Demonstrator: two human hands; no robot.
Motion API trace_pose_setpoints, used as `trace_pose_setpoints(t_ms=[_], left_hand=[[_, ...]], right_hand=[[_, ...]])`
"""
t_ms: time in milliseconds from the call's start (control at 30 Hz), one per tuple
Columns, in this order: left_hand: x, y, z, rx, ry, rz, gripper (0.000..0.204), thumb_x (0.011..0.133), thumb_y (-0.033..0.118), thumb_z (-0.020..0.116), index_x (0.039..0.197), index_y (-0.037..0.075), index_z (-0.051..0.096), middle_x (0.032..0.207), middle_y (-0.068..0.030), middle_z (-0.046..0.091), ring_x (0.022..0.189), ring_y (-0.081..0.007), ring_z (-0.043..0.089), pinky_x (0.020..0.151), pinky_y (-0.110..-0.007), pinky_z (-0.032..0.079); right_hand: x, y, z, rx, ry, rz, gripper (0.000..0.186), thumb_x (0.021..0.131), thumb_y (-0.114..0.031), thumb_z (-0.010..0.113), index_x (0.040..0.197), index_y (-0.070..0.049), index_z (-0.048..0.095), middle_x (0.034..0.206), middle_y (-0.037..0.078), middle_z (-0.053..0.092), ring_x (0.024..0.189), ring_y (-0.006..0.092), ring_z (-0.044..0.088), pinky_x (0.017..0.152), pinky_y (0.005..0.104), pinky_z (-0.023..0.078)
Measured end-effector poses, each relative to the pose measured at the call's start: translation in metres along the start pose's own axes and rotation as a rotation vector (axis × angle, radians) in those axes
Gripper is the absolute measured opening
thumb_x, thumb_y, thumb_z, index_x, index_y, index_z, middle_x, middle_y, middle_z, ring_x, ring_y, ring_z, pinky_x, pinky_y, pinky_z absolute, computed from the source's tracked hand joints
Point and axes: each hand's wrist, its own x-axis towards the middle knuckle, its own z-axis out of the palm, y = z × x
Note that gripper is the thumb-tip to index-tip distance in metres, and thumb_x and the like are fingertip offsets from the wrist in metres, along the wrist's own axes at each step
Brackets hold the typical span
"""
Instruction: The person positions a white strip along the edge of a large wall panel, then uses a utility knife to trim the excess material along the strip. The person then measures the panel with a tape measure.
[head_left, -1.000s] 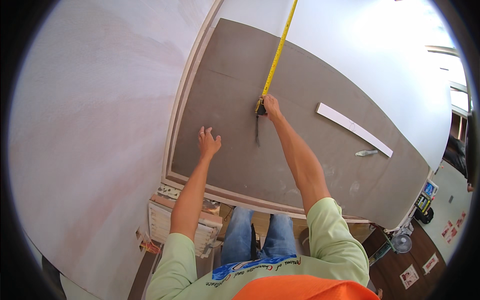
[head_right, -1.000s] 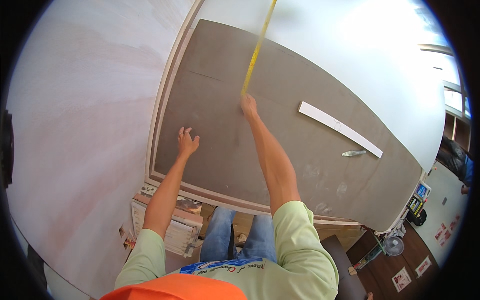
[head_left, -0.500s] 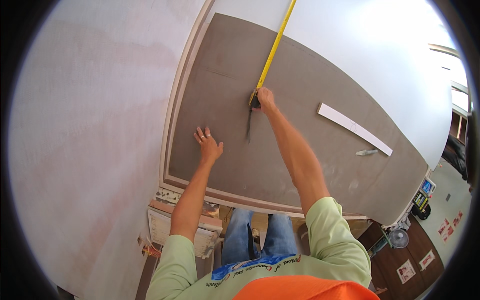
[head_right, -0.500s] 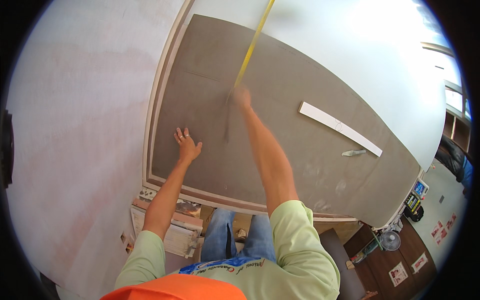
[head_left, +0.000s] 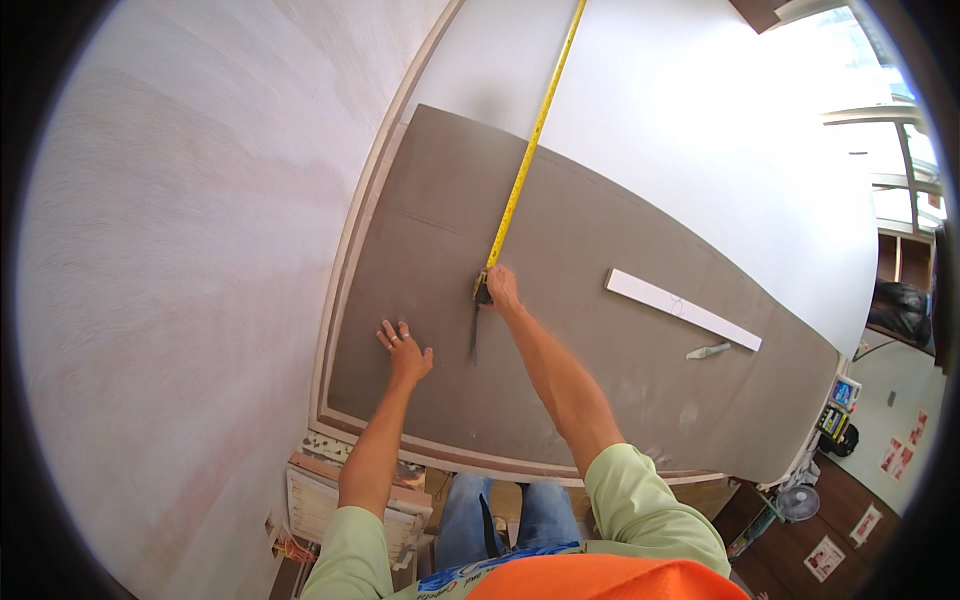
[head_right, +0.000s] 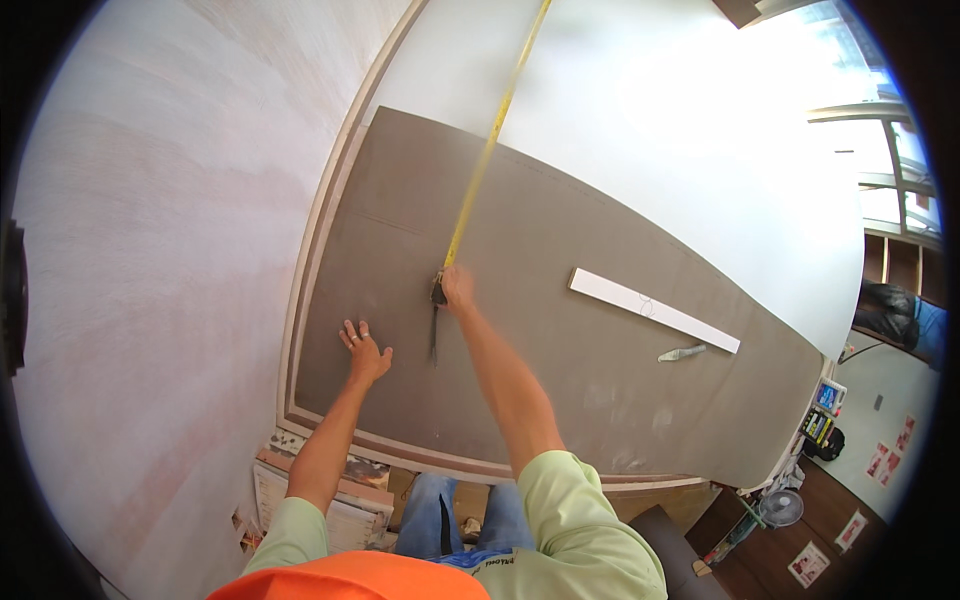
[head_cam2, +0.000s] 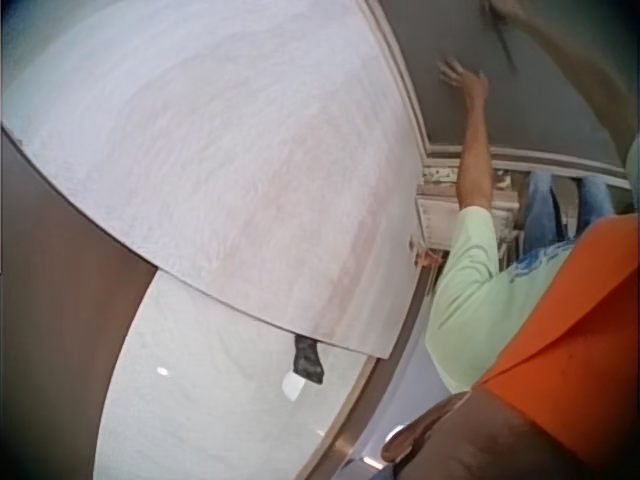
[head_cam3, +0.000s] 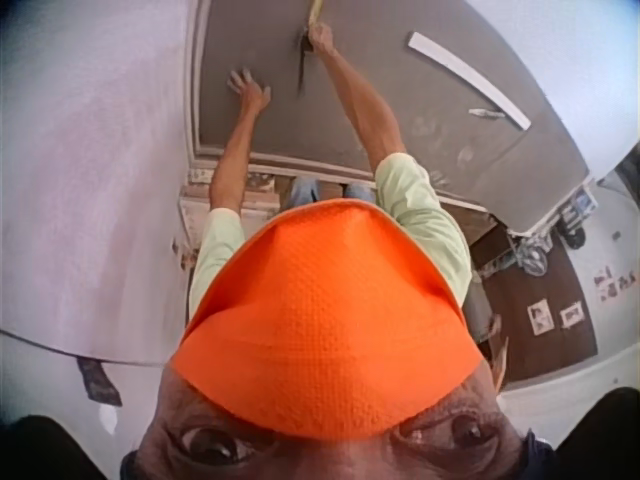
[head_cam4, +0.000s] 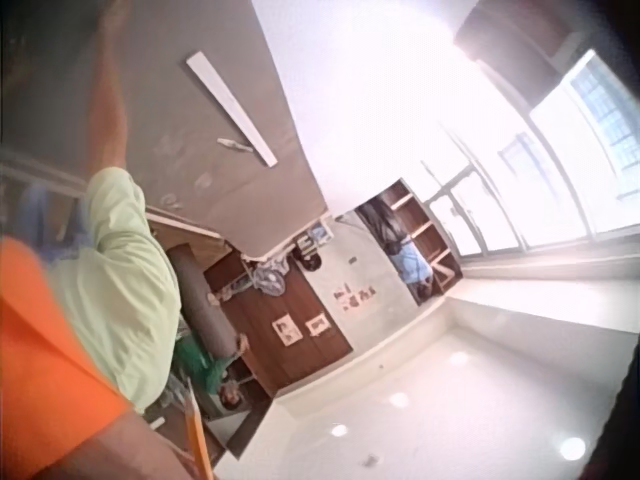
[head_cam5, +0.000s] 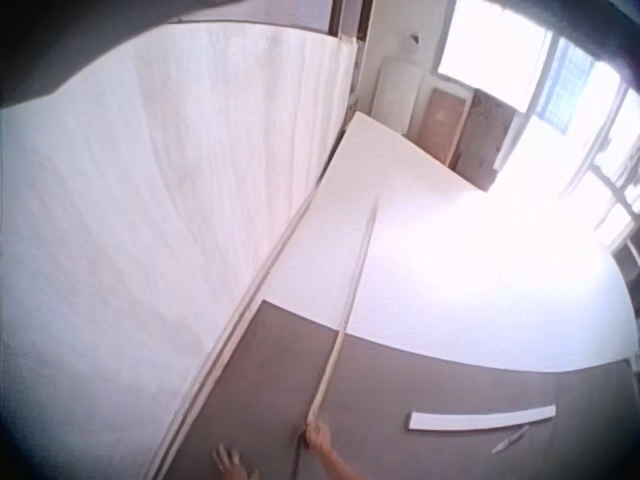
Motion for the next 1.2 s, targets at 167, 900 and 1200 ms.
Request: trace_pose_setpoints(t_ms=[167, 900, 1200], left_hand=[[0.002, 0.007, -0.008, 0.018, -0.047, 0.035, 0.096, 0.082, 0.026, 0.074, 0.149, -0.007, 0.015, 0.154, -0.0362, -0.005, 0.142, -0.0584, -0.005, 0.116, -0.059, 0.02], [0.007, -0.001, -0.018, -0.062, -0.167, 0.021, 0.095, 0.084, 0.031, 0.072, 0.151, -0.004, 0.015, 0.156, -0.0332, -0.007, 0.142, -0.0588, -0.005, 0.114, -0.059, 0.025], [0.005, -0.004, -0.013, -0.082, -0.129, 0.066, 0.097, 0.083, 0.03, 0.073, 0.152, -0.004, 0.014, 0.156, -0.034, -0.007, 0.142, -0.0585, -0.004, 0.114, -0.059, 0.024]], right_hand=[[0.032, 0.016, -0.021, -0.349, -0.016, -0.28, 0.026, 0.094, -0.026, 0.045, 0.105, -0.009, 0.061, 0.093, 0.011, 0.063, 0.081, 0.0288, 0.065, 0.07, 0.0578, 0.056], [0.04, 0.025, -0.022, -1.406, 0.025, -0.578, 0.061, 0.049, -0.02, 0.094, 0.101, -0.01, 0.064, 0.102, 0.007, 0.064, 0.094, 0.0252, 0.063, 0.085, 0.0321, 0.054], [0.016, 0.009, -0.019, -0.523, -0.057, -0.217, 0.023, 0.088, -0.023, 0.058, 0.104, -0.007, 0.062, 0.096, 0.01, 0.063, 0.088, 0.0263, 0.065, 0.075, 0.0481, 0.058]])
